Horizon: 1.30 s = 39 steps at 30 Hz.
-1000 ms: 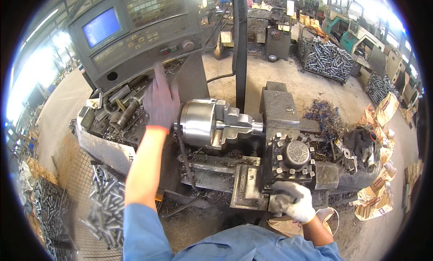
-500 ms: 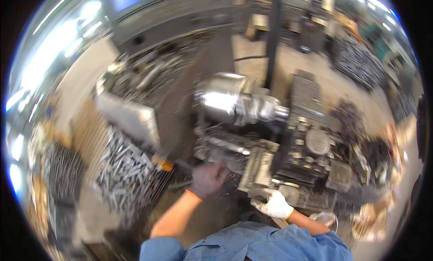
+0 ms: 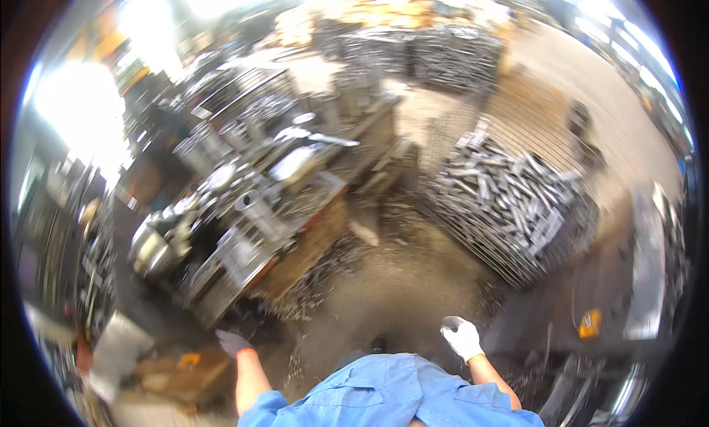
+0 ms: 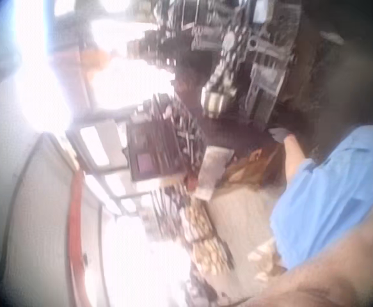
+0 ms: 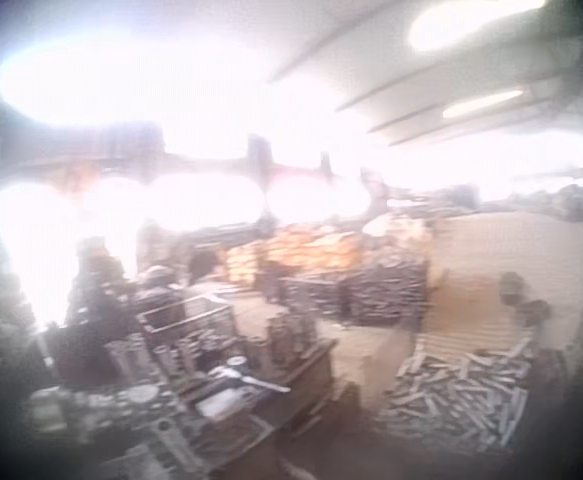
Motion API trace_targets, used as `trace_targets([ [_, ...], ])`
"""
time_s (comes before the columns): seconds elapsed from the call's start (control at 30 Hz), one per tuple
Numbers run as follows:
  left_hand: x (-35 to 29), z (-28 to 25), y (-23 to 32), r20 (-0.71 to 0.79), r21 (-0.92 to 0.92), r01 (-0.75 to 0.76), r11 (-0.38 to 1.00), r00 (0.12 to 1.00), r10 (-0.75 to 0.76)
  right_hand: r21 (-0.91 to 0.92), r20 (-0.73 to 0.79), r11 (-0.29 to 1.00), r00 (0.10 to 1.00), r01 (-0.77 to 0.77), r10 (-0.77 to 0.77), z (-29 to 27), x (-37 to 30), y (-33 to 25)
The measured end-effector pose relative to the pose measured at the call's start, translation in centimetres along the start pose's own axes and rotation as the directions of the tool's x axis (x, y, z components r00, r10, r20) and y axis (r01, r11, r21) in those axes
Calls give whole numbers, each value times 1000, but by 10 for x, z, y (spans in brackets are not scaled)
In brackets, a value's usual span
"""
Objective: The person repeatedly loads cylindrical metal parts into a lathe chuck, operates the machine, and removes the finished parts. They place the processed parts into a wire basket nearby. The cycle of loading, machining, and unloading is repeated throughout the clip.
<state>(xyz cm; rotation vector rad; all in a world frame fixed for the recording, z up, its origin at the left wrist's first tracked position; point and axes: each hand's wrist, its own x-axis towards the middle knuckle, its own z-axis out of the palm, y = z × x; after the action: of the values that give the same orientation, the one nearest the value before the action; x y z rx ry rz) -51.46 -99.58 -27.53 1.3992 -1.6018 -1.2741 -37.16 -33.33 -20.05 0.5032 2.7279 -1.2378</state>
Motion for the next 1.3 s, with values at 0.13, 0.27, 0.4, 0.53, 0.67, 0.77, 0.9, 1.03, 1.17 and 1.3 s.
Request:
trace_targets([
  [0.13, 34, -110, 14, -390, 66, -21, 998, 920, 45, -50, 277, 948, 916, 314, -289, 35, 81, -93],
  [0.27, 26, -158, 23, -350, 251, -154, 956, 906, 238, -101, 500, 843, 760, 528, -416, 59, 135, -165],
  [0.4, 41, -168, 2, -314, 290, -250, 924, 887, 339, 43, 577, 846, 678, 532, -456, 84, 187, -215],
  [0.53, 70, -182, -6, -310, 26, -95, 995, 946, 98, 129, 604, 826, 617, 549, -504, 108, 242, -253],
  [0.67, 46, -153, 32, 49, -755, 186, 629, 972, -228, 211, 574, 772, 563, 600, -595, 92, 300, -290],
  [0.77, -5, -64, 85, -112, -614, 267, 743, 902, -417, 188, 504, 884, 730, 429, -461, 60, 348, -327],
  [0.9, -31, 67, 192, 56, 73, -392, 917, 920, 389, 200, 261, 749, 703, 631, -662, 24, 425, -394],
  [1.03, 10, 143, 313, 367, 510, -810, 290, 510, 778, 187, 118, 597, 586, 780, -802, 28, 479, -477],
  [1.17, 59, 234, 386, 724, 603, -720, -345, 312, 615, -276, 134, 204, 248, 939, -959, 52, 521, -553],
  [1.3, 84, 284, 412, 889, 447, -802, -396, 446, 100, -604, 713, -334, 303, 724, -632, 106, 590, -582],
])
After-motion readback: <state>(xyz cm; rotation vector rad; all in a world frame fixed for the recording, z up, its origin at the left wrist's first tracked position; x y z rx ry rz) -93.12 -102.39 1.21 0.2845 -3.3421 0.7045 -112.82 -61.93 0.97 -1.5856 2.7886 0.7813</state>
